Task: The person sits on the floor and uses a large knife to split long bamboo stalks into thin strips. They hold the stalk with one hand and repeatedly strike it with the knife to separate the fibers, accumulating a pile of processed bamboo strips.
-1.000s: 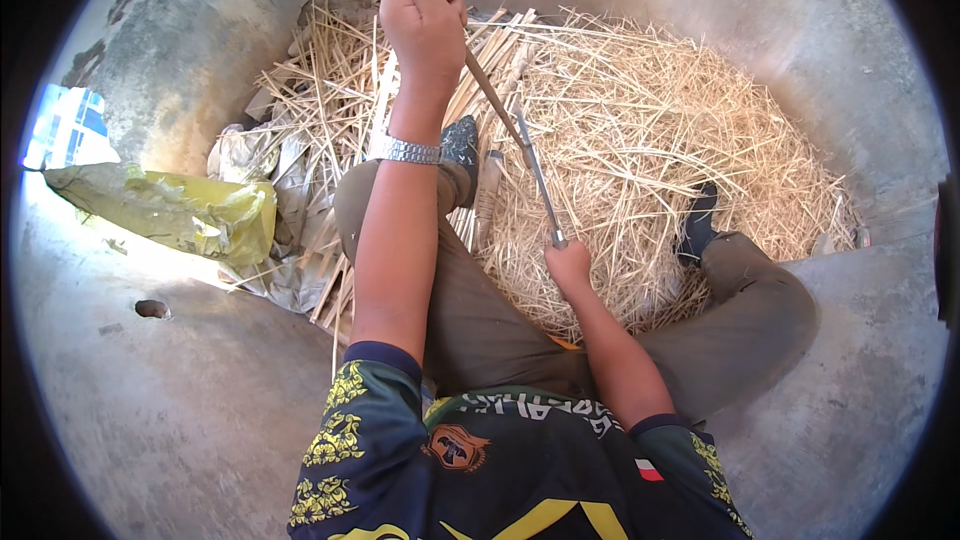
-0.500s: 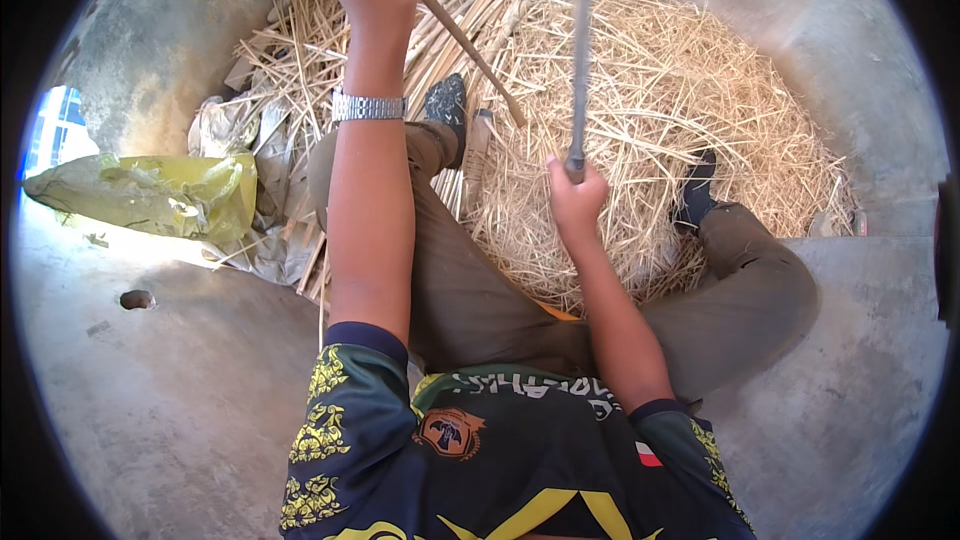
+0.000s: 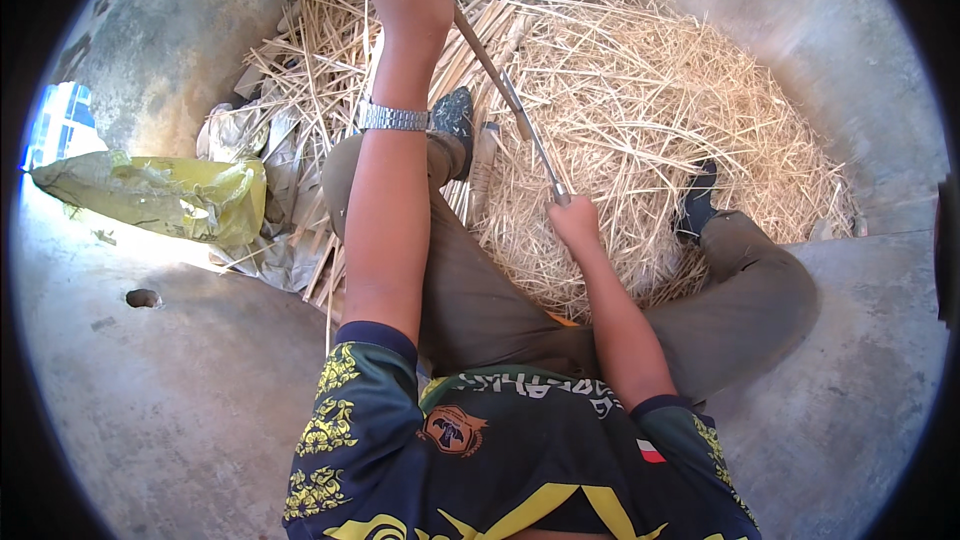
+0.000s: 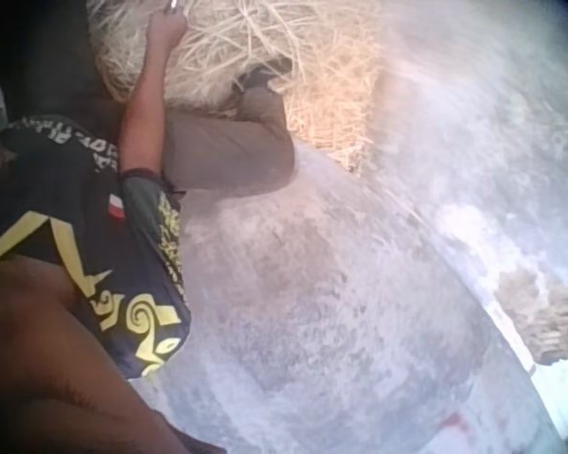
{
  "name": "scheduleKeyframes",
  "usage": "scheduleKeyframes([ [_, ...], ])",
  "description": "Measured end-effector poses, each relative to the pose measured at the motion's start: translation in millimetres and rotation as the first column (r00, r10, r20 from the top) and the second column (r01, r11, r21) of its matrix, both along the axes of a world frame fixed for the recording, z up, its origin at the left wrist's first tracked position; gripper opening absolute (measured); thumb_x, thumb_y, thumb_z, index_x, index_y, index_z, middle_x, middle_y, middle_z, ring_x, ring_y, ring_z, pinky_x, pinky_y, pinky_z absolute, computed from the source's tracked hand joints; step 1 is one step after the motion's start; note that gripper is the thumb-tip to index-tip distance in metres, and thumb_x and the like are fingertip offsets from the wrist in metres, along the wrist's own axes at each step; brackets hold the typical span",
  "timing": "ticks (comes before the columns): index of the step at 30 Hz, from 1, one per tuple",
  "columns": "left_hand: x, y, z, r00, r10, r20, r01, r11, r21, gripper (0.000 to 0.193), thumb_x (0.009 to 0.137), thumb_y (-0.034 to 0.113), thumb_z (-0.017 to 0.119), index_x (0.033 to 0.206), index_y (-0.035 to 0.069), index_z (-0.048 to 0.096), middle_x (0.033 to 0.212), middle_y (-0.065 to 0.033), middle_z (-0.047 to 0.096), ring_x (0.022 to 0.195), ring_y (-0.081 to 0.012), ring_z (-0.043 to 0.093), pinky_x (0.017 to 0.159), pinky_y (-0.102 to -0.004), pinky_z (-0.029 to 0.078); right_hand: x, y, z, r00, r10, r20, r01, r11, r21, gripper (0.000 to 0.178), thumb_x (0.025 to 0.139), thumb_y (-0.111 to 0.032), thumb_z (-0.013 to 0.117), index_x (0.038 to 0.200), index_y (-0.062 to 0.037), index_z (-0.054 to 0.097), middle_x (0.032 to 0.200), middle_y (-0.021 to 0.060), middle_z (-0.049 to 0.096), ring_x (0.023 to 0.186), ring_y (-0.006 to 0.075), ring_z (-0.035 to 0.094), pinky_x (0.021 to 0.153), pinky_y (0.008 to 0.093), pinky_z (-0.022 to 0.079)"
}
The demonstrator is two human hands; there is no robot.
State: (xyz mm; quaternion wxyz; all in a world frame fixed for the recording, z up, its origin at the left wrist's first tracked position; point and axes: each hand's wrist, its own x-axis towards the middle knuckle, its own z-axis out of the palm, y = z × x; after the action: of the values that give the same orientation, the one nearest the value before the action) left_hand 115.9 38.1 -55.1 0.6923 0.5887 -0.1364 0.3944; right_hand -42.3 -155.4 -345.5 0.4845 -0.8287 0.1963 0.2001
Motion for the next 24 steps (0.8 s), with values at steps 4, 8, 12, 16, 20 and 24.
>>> scheduleKeyframes([
  [4, -1, 6, 4, 0.999, -0.014, -0.042, 0.012, 0.999, -0.033, 0.035, 0.110, 0.036, 0.039, 0.089, 0.009, 0.045, 0.066, 0.0015, 0.042, 0.050, -0.0070, 0.040, 0.044, -0.0239, 0.035, 1, -1, -21, 0.978, -0.075, -0.194, 0.138, 0.933, 0.333, 0.028, 0.078, -0.027, 0.070, 0.081, 0.0009, 0.069, 0.067, 0.0169, 0.066, 0.066, 0.0307, 0.067, 0.067, 0.0423, 0.052],
  [8, -11, 7, 12, 0.983, 0.177, -0.036, -0.174, 0.981, 0.087, 0.038, 0.110, 0.038, 0.036, 0.090, 0.006, 0.041, 0.067, -0.0016, 0.043, 0.051, -0.0093, 0.044, 0.046, -0.0262, 0.039, -10, 16, 2, 0.957, -0.043, 0.289, 0.101, 0.976, -0.191, 0.020, 0.086, -0.019, 0.067, 0.075, -0.0027, 0.065, 0.061, 0.0061, 0.060, 0.053, 0.0149, 0.057, 0.057, 0.0368, 0.049],
  [12, 7, 17, 4, 0.880, 0.447, 0.159, -0.468, 0.874, 0.132, 0.036, 0.110, 0.036, 0.039, 0.090, 0.008, 0.046, 0.065, 0.0020, 0.043, 0.052, -0.0065, 0.042, 0.046, -0.0237, 0.037, -1, 20, 72, 0.809, -0.268, 0.522, 0.163, 0.957, 0.239, 0.026, 0.093, -0.019, 0.067, 0.072, -0.0055, 0.060, 0.058, -0.0002, 0.055, 0.051, 0.0094, 0.049, 0.052, 0.0317, 0.040],
  [16, -4, 22, -1, 0.904, 0.417, 0.096, -0.427, 0.893, 0.140, 0.035, 0.110, 0.035, 0.040, 0.090, 0.009, 0.053, 0.066, 0.0042, 0.043, 0.056, -0.0058, 0.040, 0.051, -0.0239, 0.036, 0, 24, 80, 0.721, -0.347, 0.601, 0.079, 0.902, 0.425, 0.029, 0.096, -0.015, 0.065, 0.071, -0.0065, 0.054, 0.055, -0.0041, 0.048, 0.050, 0.0055, 0.042, 0.049, 0.0283, 0.033],
  [20, 0, -4, 6, 0.965, 0.259, -0.026, -0.260, 0.966, -0.008, 0.036, 0.111, 0.033, 0.039, 0.088, 0.008, 0.054, 0.065, 0.0042, 0.043, 0.057, -0.0060, 0.040, 0.052, -0.0241, 0.036, -13, -4, -31, 0.948, -0.030, 0.316, 0.045, 0.998, -0.040, 0.025, 0.087, -0.022, 0.065, 0.089, 0.0026, 0.068, 0.071, 0.0150, 0.068, 0.065, 0.0252, 0.065, 0.063, 0.0391, 0.049],
  [24, 2, 5, -2, 0.951, 0.303, 0.055, -0.307, 0.945, 0.116, 0.034, 0.111, 0.032, 0.039, 0.088, 0.010, 0.052, 0.064, 0.0043, 0.041, 0.056, -0.0053, 0.039, 0.051, -0.0241, 0.035, -14, -4, -18, 0.995, 0.077, 0.057, -0.066, 0.981, -0.182, 0.032, 0.078, -0.025, 0.065, 0.090, 0.0042, 0.071, 0.079, 0.0243, 0.070, 0.078, 0.0391, 0.069, 0.075, 0.0467, 0.052],
])
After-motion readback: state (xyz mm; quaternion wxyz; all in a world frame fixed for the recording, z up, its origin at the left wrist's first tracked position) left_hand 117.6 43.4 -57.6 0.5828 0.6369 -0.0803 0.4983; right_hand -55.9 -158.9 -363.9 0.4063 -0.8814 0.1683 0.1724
